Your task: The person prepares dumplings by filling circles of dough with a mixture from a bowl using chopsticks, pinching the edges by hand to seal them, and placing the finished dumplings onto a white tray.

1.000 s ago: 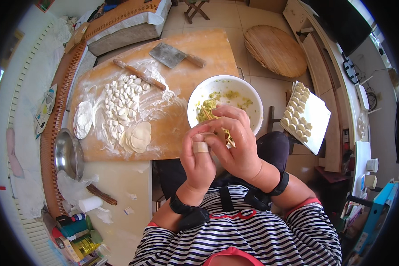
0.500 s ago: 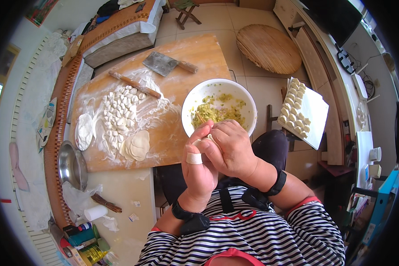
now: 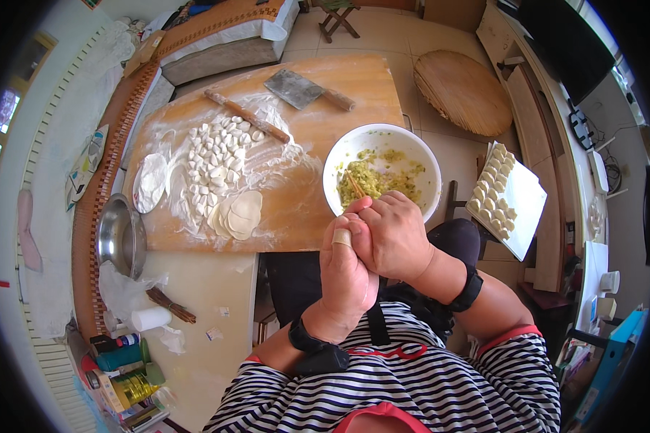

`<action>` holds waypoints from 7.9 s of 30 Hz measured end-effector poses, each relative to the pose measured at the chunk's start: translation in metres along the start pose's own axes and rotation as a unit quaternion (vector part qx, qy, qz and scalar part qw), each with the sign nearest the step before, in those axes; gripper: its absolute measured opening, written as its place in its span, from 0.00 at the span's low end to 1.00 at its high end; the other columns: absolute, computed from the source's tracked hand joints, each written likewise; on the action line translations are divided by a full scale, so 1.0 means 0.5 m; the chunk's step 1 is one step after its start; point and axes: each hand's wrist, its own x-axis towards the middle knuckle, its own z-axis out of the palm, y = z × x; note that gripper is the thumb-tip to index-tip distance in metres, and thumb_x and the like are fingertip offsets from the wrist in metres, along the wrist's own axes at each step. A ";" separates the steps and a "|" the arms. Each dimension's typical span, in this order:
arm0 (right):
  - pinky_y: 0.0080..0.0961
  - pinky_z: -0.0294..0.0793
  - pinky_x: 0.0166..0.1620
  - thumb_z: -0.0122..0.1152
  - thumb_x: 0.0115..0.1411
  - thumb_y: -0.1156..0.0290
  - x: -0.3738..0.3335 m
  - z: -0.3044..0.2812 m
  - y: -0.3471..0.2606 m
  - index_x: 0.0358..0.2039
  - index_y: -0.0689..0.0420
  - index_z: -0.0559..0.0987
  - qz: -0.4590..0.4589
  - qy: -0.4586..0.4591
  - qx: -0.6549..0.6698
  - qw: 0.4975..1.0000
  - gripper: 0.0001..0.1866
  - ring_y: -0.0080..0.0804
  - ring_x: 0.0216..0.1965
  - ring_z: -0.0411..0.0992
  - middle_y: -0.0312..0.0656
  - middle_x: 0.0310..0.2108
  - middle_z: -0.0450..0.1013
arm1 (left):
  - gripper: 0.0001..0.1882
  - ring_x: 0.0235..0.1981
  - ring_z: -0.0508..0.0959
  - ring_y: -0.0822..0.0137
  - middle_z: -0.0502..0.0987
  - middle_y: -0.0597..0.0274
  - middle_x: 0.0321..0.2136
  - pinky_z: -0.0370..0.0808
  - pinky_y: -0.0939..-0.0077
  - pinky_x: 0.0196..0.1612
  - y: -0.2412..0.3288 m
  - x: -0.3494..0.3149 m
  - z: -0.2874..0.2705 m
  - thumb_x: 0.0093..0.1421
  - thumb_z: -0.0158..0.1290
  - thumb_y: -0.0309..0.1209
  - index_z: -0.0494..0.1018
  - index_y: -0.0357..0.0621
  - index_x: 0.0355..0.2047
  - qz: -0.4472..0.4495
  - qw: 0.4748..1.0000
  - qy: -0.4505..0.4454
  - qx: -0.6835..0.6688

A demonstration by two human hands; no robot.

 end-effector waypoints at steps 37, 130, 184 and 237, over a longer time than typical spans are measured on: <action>0.41 0.73 0.42 0.57 0.57 0.65 0.286 0.432 -0.017 0.35 0.56 0.79 0.240 -0.250 -0.023 0.938 0.09 0.49 0.37 0.76 0.48 0.34 0.78 | 0.11 0.30 0.73 0.67 0.72 0.59 0.30 0.71 0.76 0.38 0.078 0.144 -0.398 0.66 0.42 0.31 0.70 0.38 0.42 0.389 0.805 0.118 0.433; 0.31 0.74 0.40 0.61 0.54 0.81 -0.058 -0.082 0.068 0.36 0.62 0.78 0.111 0.034 0.201 0.973 0.08 0.43 0.33 0.75 0.47 0.32 0.75 | 0.08 0.29 0.79 0.66 0.76 0.57 0.21 0.74 0.68 0.33 0.315 0.220 -0.326 0.58 0.55 0.32 0.73 0.39 0.28 0.213 0.576 0.107 0.782; 0.33 0.77 0.44 0.66 0.46 0.79 -0.204 -0.051 0.035 0.39 0.57 0.79 -0.095 -0.083 0.171 0.977 0.17 0.42 0.47 0.75 0.43 0.43 0.73 | 0.22 0.52 0.73 0.60 0.72 0.54 0.51 0.69 0.65 0.58 0.009 0.095 -0.157 0.74 0.27 0.39 0.65 0.36 0.52 -0.117 0.966 0.205 -0.110; 0.32 0.75 0.42 0.64 0.50 0.83 -0.201 -0.026 0.021 0.39 0.59 0.77 0.060 0.019 0.208 0.976 0.14 0.43 0.40 0.74 0.45 0.39 0.72 | 0.19 0.50 0.74 0.55 0.72 0.51 0.50 0.71 0.57 0.56 0.011 0.086 -0.164 0.73 0.32 0.40 0.64 0.39 0.50 -0.082 0.971 0.197 -0.111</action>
